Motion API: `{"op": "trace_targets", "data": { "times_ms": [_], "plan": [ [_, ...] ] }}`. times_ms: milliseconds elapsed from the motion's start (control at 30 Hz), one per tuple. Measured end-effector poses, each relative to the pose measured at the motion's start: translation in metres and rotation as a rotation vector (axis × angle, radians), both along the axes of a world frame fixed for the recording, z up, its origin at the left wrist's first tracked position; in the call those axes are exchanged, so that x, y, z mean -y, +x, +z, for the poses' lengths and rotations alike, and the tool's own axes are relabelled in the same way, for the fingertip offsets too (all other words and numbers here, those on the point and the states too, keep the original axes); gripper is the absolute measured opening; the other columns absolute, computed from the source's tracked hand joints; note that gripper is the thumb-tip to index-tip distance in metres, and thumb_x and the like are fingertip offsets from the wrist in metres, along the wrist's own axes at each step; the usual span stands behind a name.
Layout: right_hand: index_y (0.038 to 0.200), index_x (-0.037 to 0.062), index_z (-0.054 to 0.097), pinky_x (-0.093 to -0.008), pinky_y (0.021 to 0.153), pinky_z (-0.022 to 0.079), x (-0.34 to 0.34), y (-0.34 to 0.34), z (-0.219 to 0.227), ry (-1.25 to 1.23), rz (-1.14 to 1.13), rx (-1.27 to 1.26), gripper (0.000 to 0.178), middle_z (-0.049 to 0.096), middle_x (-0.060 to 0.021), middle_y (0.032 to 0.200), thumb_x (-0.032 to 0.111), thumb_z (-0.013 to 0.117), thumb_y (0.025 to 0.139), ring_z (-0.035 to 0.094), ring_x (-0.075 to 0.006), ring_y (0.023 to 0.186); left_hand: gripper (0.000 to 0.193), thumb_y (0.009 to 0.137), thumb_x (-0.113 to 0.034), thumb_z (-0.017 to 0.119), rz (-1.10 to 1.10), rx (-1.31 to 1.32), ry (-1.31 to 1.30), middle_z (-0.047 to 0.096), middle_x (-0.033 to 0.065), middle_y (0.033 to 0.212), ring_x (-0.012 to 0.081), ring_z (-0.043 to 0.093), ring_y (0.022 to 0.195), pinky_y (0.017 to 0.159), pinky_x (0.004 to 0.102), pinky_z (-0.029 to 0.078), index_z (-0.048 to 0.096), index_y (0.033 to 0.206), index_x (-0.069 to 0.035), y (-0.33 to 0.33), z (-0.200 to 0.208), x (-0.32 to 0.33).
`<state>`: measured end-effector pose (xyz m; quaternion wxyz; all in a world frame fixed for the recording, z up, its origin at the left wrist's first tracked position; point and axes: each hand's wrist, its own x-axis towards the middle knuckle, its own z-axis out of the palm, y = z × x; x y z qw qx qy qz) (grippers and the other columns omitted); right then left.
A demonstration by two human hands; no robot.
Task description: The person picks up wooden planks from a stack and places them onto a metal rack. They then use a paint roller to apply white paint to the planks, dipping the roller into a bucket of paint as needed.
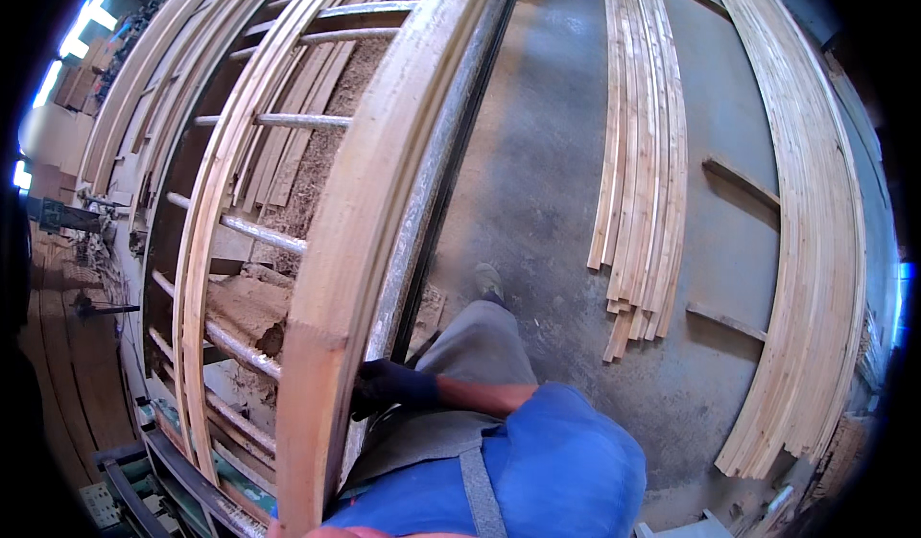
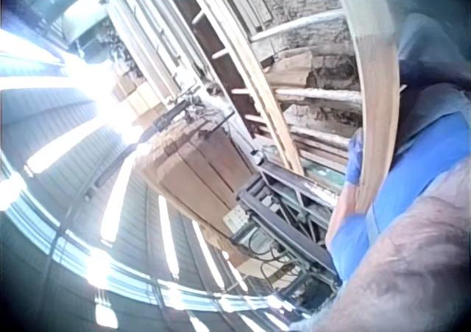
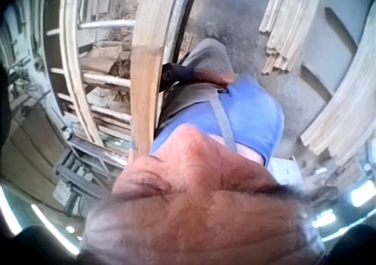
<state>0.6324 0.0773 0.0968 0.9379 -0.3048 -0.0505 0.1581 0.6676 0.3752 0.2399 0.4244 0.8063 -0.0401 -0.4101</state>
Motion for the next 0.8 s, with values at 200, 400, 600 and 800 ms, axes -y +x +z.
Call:
{"op": "trace_targets", "data": {
  "times_ms": [200,400,600,800],
  "plan": [
    [0.125,-0.0031,0.046,-0.0495,0.083,0.057,-0.03,0.019,-0.004,0.259,0.064,-0.044,0.041,0.062,-0.0171,0.114,0.02,0.06,0.094,0.065,-0.0316,0.101,0.041,0.097,-0.036,0.049,0.023,-0.032,0.113,0.068,0.0082,0.101,0.0145,0.06,0.095,0.079,0.0334,0.051,0.065,0.11,0.0,0.016,0.013,-0.028],
    [0.109,-0.0035,0.05,-0.0483,0.078,0.059,-0.045,0.021,-0.015,-0.135,0.013,0.218,0.029,0.064,-0.0183,0.101,0.021,0.059,0.095,0.067,-0.0322,0.092,0.041,0.097,-0.036,0.049,-0.065,-0.024,0.105,0.068,0.0086,0.102,0.0147,0.06,0.097,0.082,0.0336,0.051,0.065,0.111,-0.001,0.022,-0.003,-0.053],
    [0.109,-0.0025,0.053,-0.0446,0.076,0.059,-0.05,0.02,-0.014,0.069,0.114,-0.303,0.029,0.065,-0.0156,0.1,0.023,0.057,0.096,0.067,-0.0282,0.09,0.041,0.097,-0.036,0.049,-0.157,-0.001,0.012,0.068,0.009,0.103,0.0149,0.06,0.1,0.084,0.0339,0.051,0.065,0.112,-0.002,0.032,-0.048,-0.074],
    [0.12,-0.0025,0.051,-0.0436,0.089,0.047,0.089,0.004,0.125,-1.003,-0.03,-0.088,0.052,0.059,-0.0172,0.113,0.034,0.065,0.086,0.058,-0.0281,0.104,0.035,0.096,-0.033,0.052,-0.097,-0.105,-0.013,0.068,0.0101,0.099,0.0108,0.059,0.09,0.084,0.0336,0.05,0.067,0.106,-0.002,0.077,-0.108,-0.037]
  ]
}}
